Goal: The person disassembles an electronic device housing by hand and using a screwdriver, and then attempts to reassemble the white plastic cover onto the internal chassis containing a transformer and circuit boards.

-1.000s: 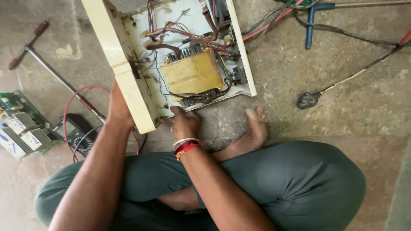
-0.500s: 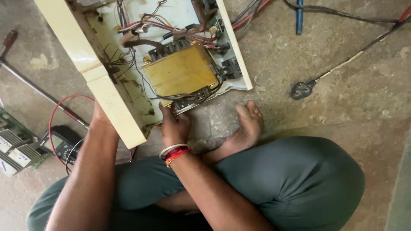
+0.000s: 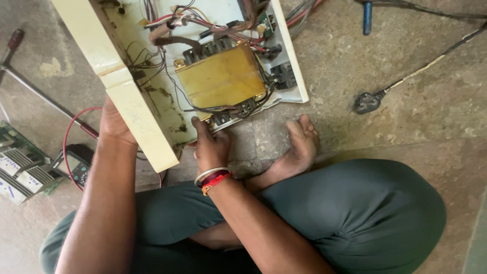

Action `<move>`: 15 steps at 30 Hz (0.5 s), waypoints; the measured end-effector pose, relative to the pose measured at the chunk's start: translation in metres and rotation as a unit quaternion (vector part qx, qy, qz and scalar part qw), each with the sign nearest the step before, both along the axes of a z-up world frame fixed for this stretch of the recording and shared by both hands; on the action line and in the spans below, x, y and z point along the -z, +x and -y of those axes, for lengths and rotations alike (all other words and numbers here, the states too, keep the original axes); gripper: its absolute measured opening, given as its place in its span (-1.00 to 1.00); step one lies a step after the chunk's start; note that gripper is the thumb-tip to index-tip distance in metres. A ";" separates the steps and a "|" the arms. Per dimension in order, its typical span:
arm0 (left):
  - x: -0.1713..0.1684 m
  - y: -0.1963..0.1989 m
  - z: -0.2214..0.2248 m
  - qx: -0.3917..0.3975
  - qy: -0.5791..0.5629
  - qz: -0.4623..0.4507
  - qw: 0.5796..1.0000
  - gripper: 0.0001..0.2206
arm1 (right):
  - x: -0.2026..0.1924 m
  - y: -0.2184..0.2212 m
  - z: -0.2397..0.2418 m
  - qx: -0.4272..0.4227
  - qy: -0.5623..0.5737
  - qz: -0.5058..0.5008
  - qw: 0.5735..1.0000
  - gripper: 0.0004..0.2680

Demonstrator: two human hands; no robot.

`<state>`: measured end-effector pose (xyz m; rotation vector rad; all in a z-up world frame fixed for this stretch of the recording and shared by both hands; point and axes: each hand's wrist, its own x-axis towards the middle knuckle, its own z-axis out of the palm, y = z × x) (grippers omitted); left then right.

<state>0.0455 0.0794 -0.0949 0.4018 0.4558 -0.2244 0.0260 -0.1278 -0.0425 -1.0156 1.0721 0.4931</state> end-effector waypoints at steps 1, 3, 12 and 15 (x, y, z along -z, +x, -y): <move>-0.001 0.002 -0.002 0.018 -0.008 0.022 1.000 -0.63 | 0.000 0.001 0.000 0.001 0.000 -0.002 1.000 -0.80; -0.001 0.005 -0.004 0.022 0.011 0.010 1.000 -0.55 | 0.000 0.000 -0.001 0.005 -0.002 -0.010 1.000 -0.80; 0.007 0.001 -0.002 0.007 -0.022 0.007 1.000 -0.60 | -0.002 0.000 -0.001 -0.004 -0.009 0.004 1.000 -0.83; 0.011 -0.004 -0.005 -0.006 0.006 -0.006 1.000 -0.63 | 0.001 -0.003 -0.002 0.004 -0.006 0.008 1.000 -0.86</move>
